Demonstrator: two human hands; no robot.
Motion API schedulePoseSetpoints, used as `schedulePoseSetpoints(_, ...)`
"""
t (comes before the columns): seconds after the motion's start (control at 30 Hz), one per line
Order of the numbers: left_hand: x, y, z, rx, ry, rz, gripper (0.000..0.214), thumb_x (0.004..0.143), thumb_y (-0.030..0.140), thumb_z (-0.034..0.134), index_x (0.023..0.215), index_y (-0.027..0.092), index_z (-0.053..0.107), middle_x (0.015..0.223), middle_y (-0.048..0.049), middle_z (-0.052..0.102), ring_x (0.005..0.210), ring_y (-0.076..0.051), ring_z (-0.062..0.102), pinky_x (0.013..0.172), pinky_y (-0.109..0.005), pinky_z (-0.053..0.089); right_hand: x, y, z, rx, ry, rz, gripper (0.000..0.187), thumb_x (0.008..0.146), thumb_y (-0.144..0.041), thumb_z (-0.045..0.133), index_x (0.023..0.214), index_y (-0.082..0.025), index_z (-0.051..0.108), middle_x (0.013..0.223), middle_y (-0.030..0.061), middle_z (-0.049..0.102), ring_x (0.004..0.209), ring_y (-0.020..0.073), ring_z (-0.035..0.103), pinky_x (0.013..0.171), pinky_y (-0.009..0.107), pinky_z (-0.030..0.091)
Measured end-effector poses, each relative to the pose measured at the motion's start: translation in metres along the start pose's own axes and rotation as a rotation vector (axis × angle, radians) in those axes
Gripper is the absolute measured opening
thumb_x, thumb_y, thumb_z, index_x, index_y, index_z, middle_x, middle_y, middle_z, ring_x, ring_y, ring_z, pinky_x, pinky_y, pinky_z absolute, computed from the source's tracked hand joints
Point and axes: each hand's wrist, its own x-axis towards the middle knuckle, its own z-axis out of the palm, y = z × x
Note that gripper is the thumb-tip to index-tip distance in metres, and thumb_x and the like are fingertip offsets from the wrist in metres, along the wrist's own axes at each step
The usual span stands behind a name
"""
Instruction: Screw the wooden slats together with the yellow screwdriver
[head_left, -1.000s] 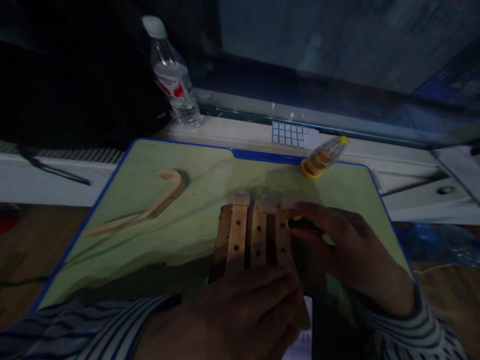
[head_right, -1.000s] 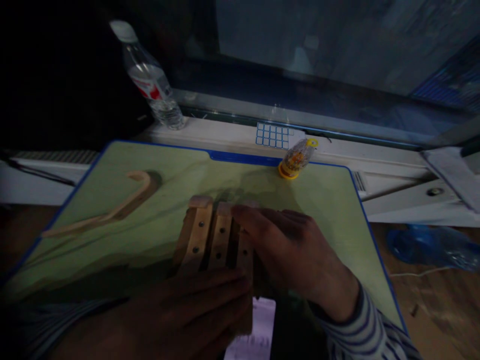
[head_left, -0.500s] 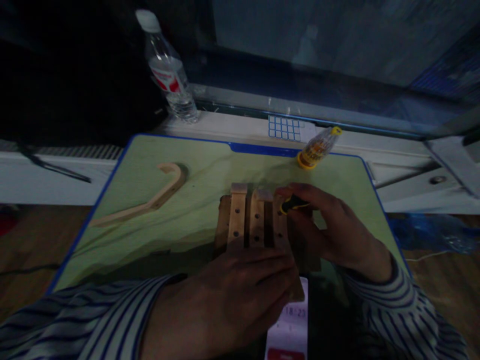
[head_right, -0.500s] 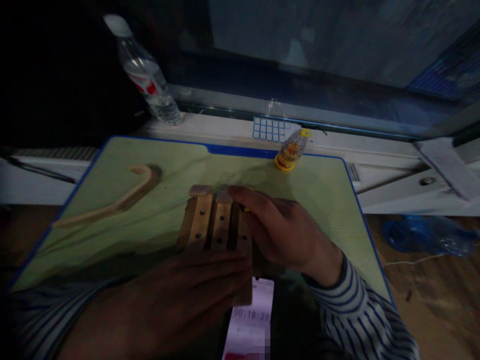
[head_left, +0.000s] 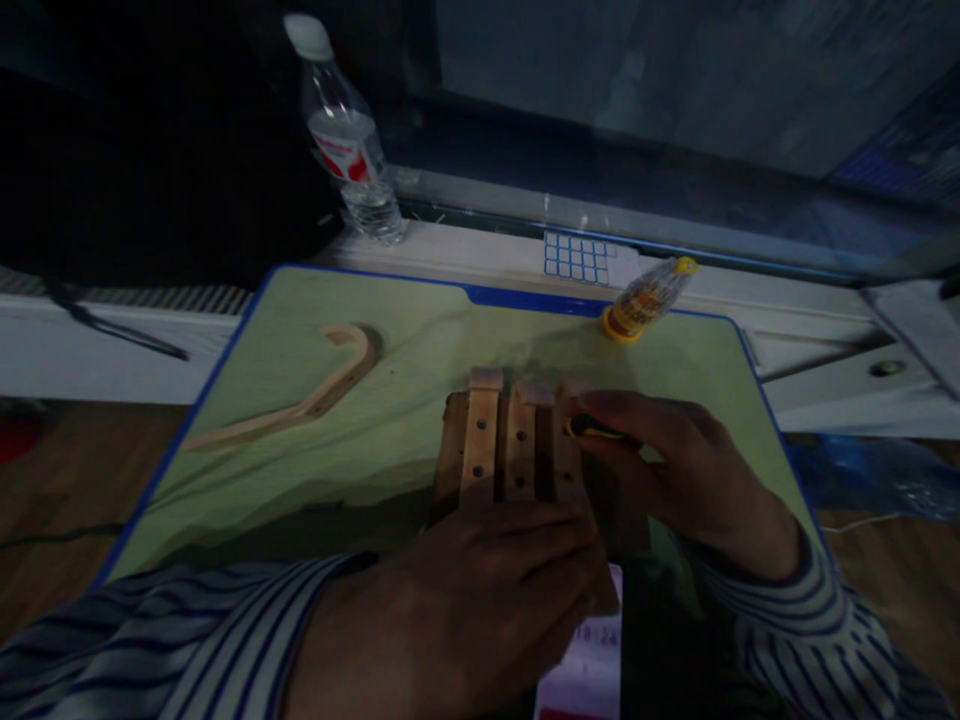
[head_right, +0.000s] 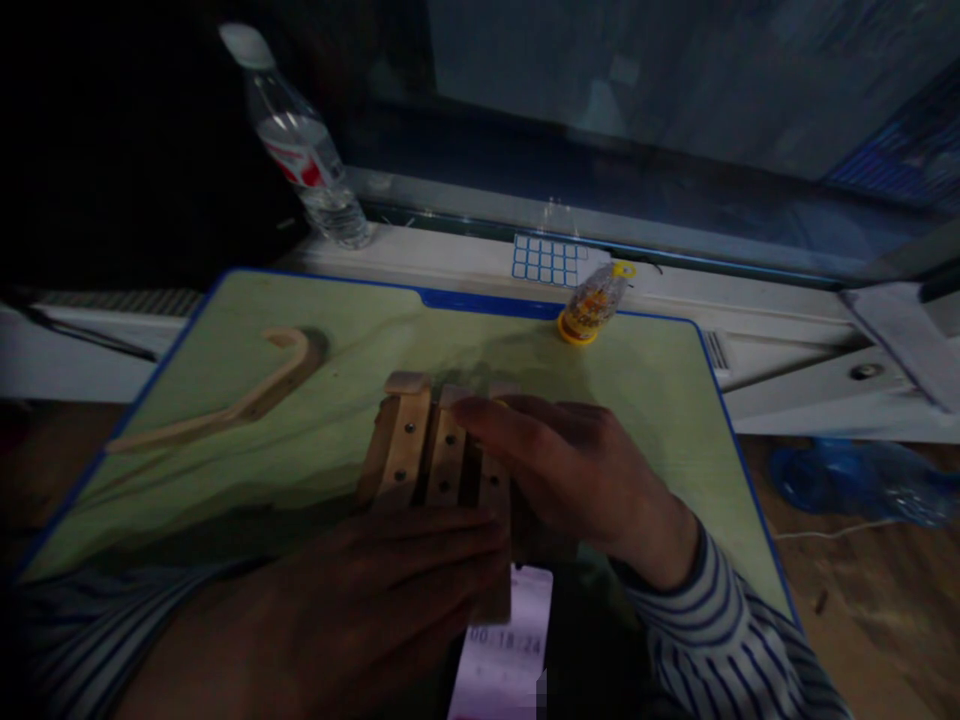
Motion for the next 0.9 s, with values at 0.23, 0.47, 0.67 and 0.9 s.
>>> schedulePoseSetpoints(0.23,-0.0041,-0.0014,0.0026,0.009,0.024,0.027,0.022,0.097,0.017,0.044,0.110,0.012,0.060,0.112,-0.0073,0.069,0.106,-0.016,0.062,0.093,-0.027,0.049,0.0027,0.0026,0.0019,-0.068,0.062,0.014,0.040,0.086,-0.018,0.061,0.124,-0.026,0.051,0.113,0.0016,0.072,0.093,0.0160,0.071,0.074,0.027,0.060)
schedulePoseSetpoints(0.47,-0.0022,-0.0009,0.0026,0.004,0.003,-0.003,0.023,0.096,0.017,0.042,0.107,0.012,0.062,0.112,-0.0057,0.069,0.110,-0.016,0.061,0.099,-0.028,0.047,0.0050,0.0022,0.0023,-0.096,0.081,-0.013,0.042,0.087,-0.020,0.063,0.125,-0.025,0.047,0.103,0.0005,0.073,0.083,0.0127,0.070,0.068,0.024,0.059)
schedulePoseSetpoints(0.67,-0.0026,0.0009,0.0013,-0.028,-0.032,0.012,0.025,0.097,0.017,0.040,0.109,0.014,0.061,0.109,-0.0035,0.070,0.108,-0.016,0.062,0.096,-0.029,0.049,0.0054,0.0035,0.0076,-0.037,0.113,-0.021,0.044,0.087,-0.019,0.061,0.127,-0.027,0.045,0.101,-0.0004,0.072,0.085,0.0128,0.070,0.069,0.025,0.060)
schedulePoseSetpoints(0.9,-0.0026,-0.0004,-0.0002,-0.034,-0.042,-0.004,0.023,0.096,0.019,0.043,0.111,0.015,0.060,0.111,-0.0048,0.070,0.108,-0.017,0.063,0.093,-0.030,0.051,0.0018,0.0026,0.0020,0.002,0.061,0.056,0.046,0.085,-0.019,0.063,0.127,-0.026,0.045,0.108,0.0039,0.072,0.090,0.0171,0.071,0.073,0.029,0.061)
